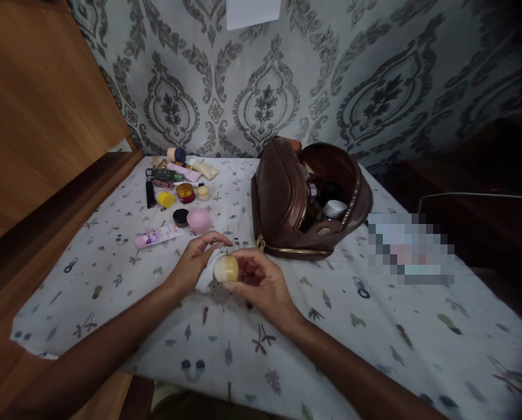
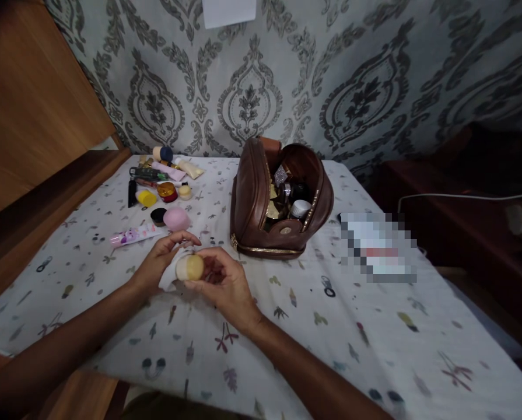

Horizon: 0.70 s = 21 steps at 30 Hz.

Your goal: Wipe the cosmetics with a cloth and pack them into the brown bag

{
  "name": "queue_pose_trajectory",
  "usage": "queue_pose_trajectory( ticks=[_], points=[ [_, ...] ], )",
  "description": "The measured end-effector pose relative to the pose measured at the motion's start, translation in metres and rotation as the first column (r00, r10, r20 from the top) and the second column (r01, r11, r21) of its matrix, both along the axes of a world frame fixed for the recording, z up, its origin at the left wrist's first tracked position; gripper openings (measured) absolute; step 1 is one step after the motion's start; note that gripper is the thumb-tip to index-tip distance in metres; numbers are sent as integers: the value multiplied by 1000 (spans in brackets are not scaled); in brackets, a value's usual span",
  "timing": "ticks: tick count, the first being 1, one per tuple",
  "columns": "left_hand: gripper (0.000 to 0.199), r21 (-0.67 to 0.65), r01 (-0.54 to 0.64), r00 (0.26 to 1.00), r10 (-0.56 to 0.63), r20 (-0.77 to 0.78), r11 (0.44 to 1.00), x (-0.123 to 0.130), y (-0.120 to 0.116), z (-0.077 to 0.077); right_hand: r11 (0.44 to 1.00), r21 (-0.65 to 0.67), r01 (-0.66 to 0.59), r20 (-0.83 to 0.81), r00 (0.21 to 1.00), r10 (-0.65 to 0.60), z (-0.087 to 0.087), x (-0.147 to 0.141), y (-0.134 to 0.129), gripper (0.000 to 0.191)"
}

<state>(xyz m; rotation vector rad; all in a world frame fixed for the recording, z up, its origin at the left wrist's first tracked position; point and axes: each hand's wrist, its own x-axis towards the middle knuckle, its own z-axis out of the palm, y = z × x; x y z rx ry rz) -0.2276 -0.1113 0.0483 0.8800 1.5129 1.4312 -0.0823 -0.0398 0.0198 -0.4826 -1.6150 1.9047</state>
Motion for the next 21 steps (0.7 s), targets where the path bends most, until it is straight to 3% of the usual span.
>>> queue_pose_trajectory(
  ticks=[3, 7, 10, 15, 18, 21],
  points=[
    [37, -16, 12, 998, -11, 68, 1000, 1, 0, -1, 990, -140, -29, -37, 999, 24, 3, -1, 0, 45],
    [39, 46, 30, 998, -27, -63, 999, 5, -2, -2, 976, -218, -20, -53, 999, 8, 0, -3, 1, 51],
    [45, 32, 74, 991, -70, -115, 997, 7, -5, -3, 983, -183, 22, -39, 999, -30, 0, -2, -2, 49],
    [38, 7, 115, 960, -109, -258, 993, 7, -7, 1, 993, -29, 112, 4, 994, -112, 11, 5, -3, 43],
    [31, 45, 103, 877, -70, -474, 994, 10, -3, 13, 968, 133, 211, -13, 977, -212, 29, 22, 7, 38],
    [20, 156, 180, 664, -3, -748, 971, 19, 7, 32, 876, 338, 344, -96, 939, -332, 55, 50, 29, 35]
  ],
)
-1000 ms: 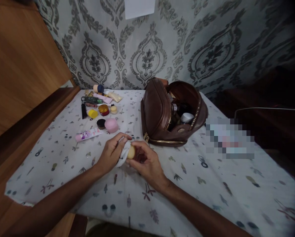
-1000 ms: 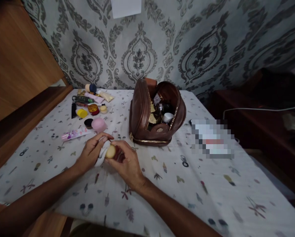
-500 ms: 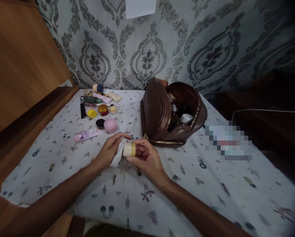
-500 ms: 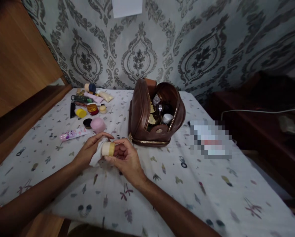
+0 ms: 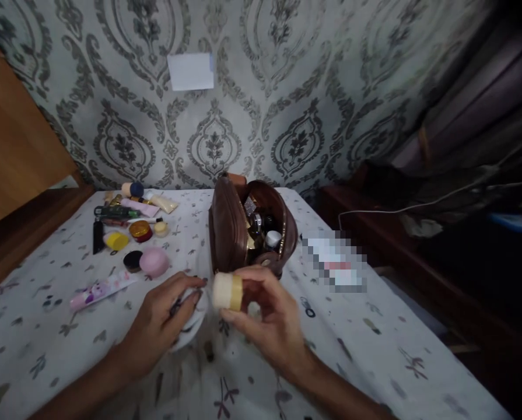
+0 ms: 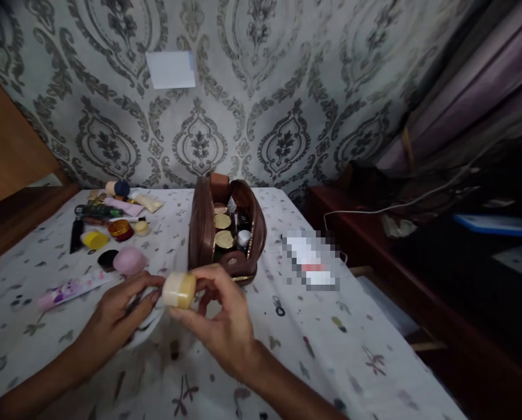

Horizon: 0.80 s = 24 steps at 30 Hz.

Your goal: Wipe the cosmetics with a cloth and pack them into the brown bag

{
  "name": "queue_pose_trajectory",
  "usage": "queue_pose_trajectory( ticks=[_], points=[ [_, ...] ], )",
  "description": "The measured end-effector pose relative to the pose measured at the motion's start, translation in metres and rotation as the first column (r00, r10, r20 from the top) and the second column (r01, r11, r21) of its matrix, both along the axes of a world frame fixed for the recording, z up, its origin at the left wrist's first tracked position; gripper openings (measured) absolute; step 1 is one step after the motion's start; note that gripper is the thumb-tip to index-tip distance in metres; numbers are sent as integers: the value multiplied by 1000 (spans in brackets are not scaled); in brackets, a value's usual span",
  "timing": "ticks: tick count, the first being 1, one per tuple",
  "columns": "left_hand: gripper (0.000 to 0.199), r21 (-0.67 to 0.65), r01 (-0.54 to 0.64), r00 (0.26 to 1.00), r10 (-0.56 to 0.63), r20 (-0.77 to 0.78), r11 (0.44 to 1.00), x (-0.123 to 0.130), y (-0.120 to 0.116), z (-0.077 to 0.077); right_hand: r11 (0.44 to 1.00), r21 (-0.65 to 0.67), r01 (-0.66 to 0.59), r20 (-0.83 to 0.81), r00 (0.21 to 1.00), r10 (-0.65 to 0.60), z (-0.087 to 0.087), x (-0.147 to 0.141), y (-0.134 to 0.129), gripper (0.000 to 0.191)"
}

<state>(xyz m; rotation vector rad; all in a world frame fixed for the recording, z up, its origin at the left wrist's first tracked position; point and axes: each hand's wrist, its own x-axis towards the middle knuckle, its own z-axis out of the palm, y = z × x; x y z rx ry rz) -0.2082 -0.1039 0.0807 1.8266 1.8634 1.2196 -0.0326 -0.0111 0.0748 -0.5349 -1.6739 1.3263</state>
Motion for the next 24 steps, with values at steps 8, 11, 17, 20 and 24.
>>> queue_pose_trajectory(
  ticks=[8, 11, 17, 20, 24],
  points=[
    [77, 77, 209, 767, -115, -631, 975, 52, 54, 14, 833, 493, 251, 69, 943, -325, 53, 43, 81, 38],
    [86, -63, 129, 670, -134, -730, 990, 57, 66, 12, 770, 626, 120, 191, 934, -301, 61, 42, 101, 33],
    [74, -300, 198, 489, -359, -795, 933, 42, 62, 9, 679, 673, -294, 546, 817, -187, 69, 38, 131, 17],
    [71, -295, 216, 461, -363, -810, 931, 36, 59, 3, 618, 636, -462, 662, 738, -129, 72, 35, 141, 9],
    [65, -286, 260, 495, -382, -780, 922, 34, 60, 0, 547, 568, -614, 774, 625, -102, 80, 29, 147, 8]
  ],
)
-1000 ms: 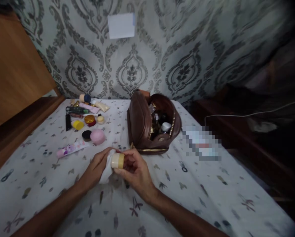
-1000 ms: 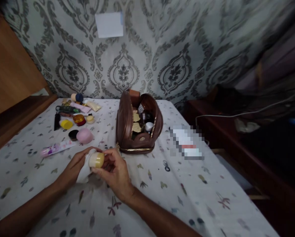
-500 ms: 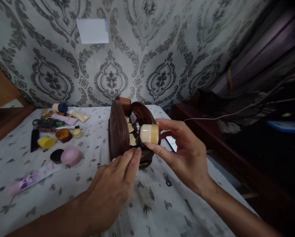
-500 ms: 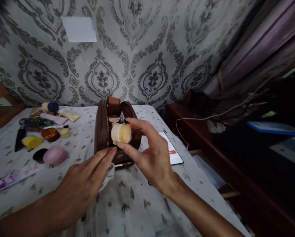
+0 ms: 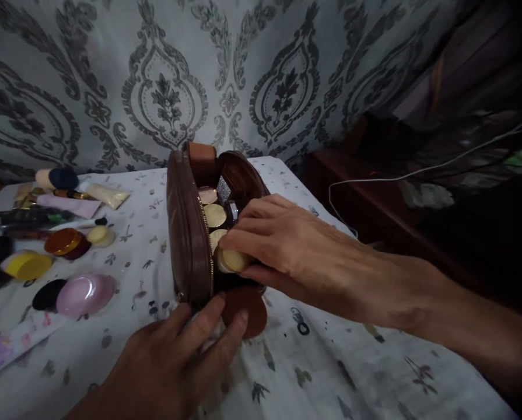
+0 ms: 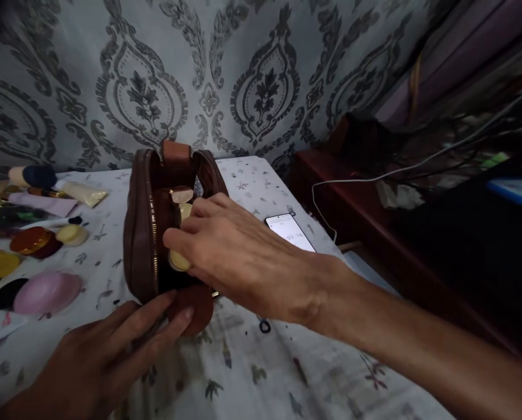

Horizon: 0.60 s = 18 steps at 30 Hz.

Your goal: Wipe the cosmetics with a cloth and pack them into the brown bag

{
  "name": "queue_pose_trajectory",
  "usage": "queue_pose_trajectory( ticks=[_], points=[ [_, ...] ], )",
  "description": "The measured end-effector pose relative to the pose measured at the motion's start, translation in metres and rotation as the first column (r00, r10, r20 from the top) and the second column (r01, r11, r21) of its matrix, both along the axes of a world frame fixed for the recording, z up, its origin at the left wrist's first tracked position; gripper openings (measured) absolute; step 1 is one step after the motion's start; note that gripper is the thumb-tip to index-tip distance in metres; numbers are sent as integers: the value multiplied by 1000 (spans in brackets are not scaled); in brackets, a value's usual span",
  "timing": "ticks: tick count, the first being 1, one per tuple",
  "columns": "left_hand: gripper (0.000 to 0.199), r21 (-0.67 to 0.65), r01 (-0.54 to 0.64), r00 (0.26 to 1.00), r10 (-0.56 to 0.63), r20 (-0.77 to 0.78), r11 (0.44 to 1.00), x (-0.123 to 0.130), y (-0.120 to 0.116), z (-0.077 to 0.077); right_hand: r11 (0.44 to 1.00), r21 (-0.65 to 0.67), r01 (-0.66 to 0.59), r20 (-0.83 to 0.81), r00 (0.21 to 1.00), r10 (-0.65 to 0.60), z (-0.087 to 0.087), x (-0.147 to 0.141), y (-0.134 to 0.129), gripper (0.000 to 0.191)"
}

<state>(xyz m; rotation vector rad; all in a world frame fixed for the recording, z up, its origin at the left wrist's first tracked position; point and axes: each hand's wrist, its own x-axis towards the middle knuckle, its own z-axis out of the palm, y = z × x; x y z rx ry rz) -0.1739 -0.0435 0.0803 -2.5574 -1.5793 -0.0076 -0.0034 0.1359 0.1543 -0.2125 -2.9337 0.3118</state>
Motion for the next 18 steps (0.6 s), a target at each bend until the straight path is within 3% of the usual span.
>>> queue_pose_trajectory(
  ticks=[7, 14, 18],
  points=[
    [50, -42, 35, 994, -39, -103, 998, 9, 18, 23, 987, 80, -139, 227, 967, 117, 1, -16, 2, 13],
    [44, -199, 45, 979, -84, -188, 979, 23, 37, 46, 987, 90, -134, 333, 938, 97, 8, -28, -3, 6],
    [45, -263, 63, 970, -121, -210, 963, 22, 40, 52, 988, 92, -125, 356, 930, 85, 12, -28, -4, 8]
  ],
)
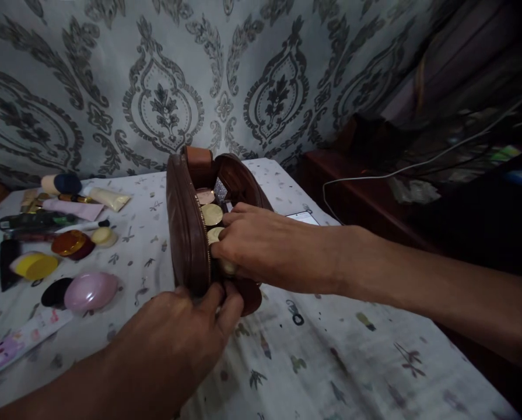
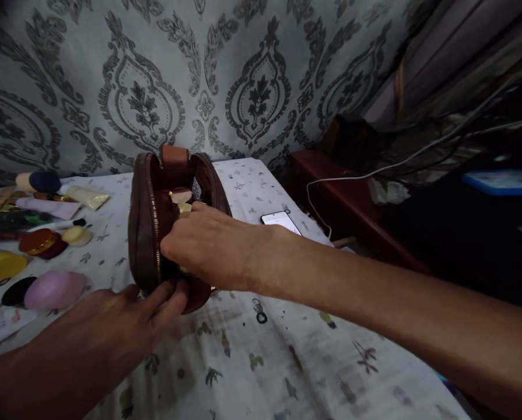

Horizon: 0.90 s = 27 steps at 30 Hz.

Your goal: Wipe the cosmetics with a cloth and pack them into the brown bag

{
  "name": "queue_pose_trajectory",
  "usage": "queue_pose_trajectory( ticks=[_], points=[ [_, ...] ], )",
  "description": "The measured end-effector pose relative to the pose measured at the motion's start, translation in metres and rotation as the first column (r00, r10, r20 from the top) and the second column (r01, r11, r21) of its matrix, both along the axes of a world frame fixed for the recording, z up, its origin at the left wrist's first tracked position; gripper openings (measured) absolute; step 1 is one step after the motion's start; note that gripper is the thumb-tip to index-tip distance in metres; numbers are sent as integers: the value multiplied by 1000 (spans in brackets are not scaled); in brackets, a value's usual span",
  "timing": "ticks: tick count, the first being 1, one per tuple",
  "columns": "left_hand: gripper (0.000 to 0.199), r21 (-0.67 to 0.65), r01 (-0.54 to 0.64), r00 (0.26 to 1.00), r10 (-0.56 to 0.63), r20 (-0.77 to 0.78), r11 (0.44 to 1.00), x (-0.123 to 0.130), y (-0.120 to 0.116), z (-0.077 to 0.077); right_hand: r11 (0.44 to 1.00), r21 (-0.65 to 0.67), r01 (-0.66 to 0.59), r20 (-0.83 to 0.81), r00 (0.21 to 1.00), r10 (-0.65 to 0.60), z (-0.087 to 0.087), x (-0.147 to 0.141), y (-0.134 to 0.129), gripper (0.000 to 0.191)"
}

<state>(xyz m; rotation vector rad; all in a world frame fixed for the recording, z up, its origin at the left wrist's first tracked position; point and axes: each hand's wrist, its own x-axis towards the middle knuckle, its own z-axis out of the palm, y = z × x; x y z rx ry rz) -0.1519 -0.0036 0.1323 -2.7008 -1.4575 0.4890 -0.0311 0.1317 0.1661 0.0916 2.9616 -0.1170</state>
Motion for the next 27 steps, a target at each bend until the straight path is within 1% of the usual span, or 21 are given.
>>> queue_pose_trajectory(
  ticks=[7, 11, 14, 21, 24, 27],
  points=[
    [49, 46, 2, 999, -5, 51, 999, -15, -7, -4, 998, -65, 8, 24, 1000, -7, 3, 1, 0, 13],
    [44, 9, -8, 995, 7, 96, 1000, -13, -5, -2, 993, -114, 23, 52, 998, -18, 5, 0, 1, 15],
    [43, 11, -22, 993, 20, 120, 1000, -9, -4, -2, 992, -123, 9, 38, 999, -4, 5, -1, 2, 13],
    [49, -28, -40, 988, 43, 147, 999, -4, -3, -7, 995, -96, 8, 80, 997, 0, 7, -5, 0, 12],
    [46, -35, -69, 987, 73, 143, 997, -3, -2, -8, 996, -83, -21, 104, 994, 29, 5, -8, -1, 13],
    [41, -55, -81, 984, 88, 156, 995, -4, -1, -9, 1000, -17, -18, 90, 996, 19, -2, -11, -2, 11]
  ],
)
